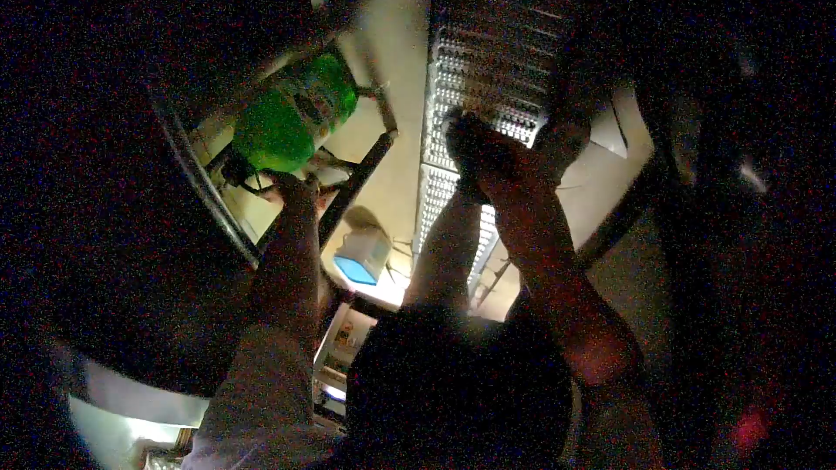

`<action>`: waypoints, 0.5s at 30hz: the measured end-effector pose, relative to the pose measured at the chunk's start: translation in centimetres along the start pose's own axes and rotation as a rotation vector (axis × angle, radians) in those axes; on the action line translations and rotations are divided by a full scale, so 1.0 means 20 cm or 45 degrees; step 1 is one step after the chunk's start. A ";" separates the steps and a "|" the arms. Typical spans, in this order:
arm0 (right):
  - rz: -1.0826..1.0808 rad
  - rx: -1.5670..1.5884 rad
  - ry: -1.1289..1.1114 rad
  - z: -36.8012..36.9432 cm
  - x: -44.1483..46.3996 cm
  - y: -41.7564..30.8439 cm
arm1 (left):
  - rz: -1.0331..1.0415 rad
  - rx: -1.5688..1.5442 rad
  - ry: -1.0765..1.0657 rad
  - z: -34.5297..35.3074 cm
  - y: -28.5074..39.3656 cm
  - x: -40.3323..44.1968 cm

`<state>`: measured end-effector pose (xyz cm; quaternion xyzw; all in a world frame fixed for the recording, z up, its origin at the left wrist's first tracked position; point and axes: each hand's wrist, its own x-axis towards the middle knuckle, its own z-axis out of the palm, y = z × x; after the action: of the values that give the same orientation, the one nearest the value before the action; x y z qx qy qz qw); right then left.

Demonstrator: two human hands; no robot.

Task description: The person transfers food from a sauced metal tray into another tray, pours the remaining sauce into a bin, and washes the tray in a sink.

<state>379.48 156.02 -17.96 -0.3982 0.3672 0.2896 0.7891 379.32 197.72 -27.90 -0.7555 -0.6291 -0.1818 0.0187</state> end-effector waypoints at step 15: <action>0.092 0.211 -0.156 0.03 0.04 0.15 | -0.297 -0.501 -0.658 -0.39 0.19 -0.19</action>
<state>377.87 158.18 -19.62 -0.2997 0.3549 0.3103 0.8294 380.49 191.29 -21.05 -0.6887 -0.6480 -0.1033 -0.3084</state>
